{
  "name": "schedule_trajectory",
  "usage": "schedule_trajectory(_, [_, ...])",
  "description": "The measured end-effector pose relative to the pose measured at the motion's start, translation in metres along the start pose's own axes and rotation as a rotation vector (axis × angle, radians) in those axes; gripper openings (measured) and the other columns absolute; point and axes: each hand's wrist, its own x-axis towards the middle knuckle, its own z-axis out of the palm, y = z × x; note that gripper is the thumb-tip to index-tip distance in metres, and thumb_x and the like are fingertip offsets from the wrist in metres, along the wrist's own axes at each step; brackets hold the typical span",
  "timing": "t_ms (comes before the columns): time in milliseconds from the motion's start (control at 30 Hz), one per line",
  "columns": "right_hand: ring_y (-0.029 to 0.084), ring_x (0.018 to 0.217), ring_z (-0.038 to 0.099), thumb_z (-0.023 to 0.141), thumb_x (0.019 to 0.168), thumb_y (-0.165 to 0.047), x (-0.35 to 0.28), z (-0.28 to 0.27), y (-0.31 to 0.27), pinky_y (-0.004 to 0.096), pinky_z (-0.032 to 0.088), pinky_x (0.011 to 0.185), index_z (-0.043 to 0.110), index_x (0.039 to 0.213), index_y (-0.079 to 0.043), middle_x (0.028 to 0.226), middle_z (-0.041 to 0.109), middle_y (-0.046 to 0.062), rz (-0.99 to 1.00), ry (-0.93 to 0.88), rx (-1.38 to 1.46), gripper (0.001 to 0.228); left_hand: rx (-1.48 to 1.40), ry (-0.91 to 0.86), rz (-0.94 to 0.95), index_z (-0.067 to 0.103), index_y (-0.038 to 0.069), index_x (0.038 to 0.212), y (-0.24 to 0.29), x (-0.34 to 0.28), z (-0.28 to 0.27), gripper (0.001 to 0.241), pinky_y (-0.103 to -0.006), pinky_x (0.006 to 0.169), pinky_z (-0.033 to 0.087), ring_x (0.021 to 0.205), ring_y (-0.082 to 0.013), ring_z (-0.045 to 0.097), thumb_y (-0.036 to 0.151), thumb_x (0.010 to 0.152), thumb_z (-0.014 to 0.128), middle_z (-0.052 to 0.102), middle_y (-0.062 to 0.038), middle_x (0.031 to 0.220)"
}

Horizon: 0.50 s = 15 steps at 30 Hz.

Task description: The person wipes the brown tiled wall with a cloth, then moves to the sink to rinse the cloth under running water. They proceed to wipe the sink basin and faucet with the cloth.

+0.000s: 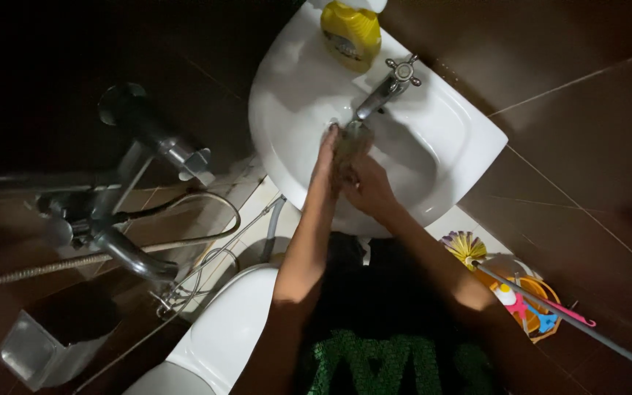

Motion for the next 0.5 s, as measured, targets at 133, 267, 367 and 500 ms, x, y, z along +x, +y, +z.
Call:
schedule_trajectory(133, [0.034,0.087,0.061,0.068,0.096,-0.018,0.004,-0.01,-0.016,0.047,0.051,0.084,0.061,0.097,-0.005,0.089,0.059,0.013,0.086,-0.106,-0.122,0.015,0.002,-0.04,0.011,0.051,-0.001,0.139,-0.034,0.033,-0.005,0.072,-0.0441,0.103,0.039,0.12,-0.0331,0.048,0.049,0.091,0.068,0.051,-0.023,0.132])
schedule_trajectory(267, [0.052,0.088,0.058,0.066,0.094,0.001,0.01,-0.014,0.007,0.062,0.05,0.075,0.052,0.122,0.007,0.095,0.054,0.028,0.162,-0.017,-0.119,0.031,-0.082,0.071,-0.294,0.051,-0.003,0.123,0.078,-0.056,0.045,0.078,-0.0322,0.08,0.05,0.105,-0.0243,0.061,0.063,0.082,0.058,0.062,-0.02,0.12])
schedule_trajectory(367, [0.025,0.094,0.058,0.054,0.097,0.003,0.008,-0.022,0.032,0.04,0.048,0.094,0.048,0.121,-0.007,0.097,0.049,0.008,0.385,0.05,0.226,0.027,-0.178,0.15,-0.3,0.048,0.013,0.151,0.053,-0.028,0.043,0.089,-0.0598,0.109,0.043,0.137,-0.0412,0.05,0.06,0.081,0.077,0.05,-0.021,0.149])
schedule_trajectory(500, [0.03,0.102,0.058,0.066,0.098,0.007,-0.001,-0.049,0.047,0.048,0.05,0.1,0.039,0.148,0.0,0.105,0.046,0.012,0.484,-0.003,0.326,0.057,-0.385,0.101,-0.349,0.043,0.002,0.15,-0.003,0.02,0.005,0.084,-0.0716,0.103,0.045,0.131,-0.0517,0.051,0.037,0.083,0.081,0.047,-0.033,0.146])
